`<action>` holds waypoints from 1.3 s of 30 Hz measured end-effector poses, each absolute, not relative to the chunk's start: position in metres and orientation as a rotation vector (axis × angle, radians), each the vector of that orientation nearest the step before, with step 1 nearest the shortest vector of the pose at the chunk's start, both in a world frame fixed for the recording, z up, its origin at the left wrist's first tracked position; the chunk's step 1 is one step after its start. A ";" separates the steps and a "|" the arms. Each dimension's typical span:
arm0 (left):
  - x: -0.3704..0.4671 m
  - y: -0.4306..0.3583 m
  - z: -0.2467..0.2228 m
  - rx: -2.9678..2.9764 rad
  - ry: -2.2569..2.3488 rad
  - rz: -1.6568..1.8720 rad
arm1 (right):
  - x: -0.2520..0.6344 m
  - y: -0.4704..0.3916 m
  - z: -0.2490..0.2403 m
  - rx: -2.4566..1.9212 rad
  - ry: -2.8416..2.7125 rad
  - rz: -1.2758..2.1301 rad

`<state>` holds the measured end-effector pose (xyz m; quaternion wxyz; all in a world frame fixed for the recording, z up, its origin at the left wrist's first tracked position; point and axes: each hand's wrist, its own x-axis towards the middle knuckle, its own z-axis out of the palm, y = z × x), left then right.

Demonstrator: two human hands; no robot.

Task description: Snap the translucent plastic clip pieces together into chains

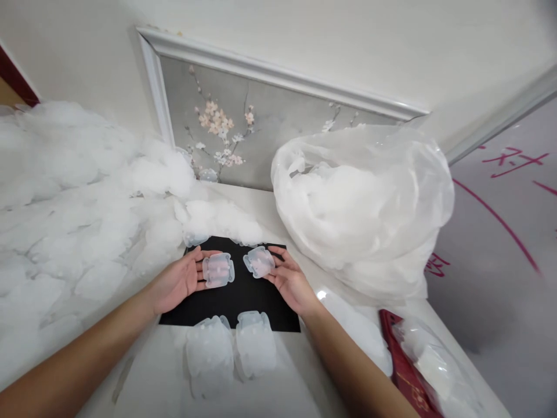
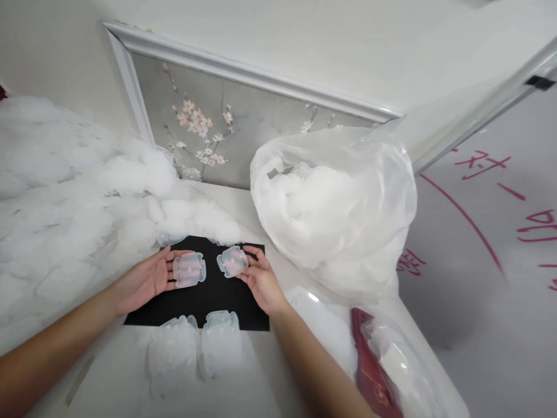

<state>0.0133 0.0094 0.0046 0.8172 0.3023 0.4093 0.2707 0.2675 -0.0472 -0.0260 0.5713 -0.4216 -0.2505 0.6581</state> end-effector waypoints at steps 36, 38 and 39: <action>0.003 0.055 0.012 2.511 1.582 0.544 | 0.263 0.009 -0.016 -1.587 -1.911 0.361; 0.004 0.064 0.005 2.663 1.652 0.424 | 0.258 0.023 -0.025 -1.557 -1.971 0.282; 0.004 0.067 0.003 2.693 1.656 0.391 | 0.256 0.027 -0.027 -1.550 -2.009 0.279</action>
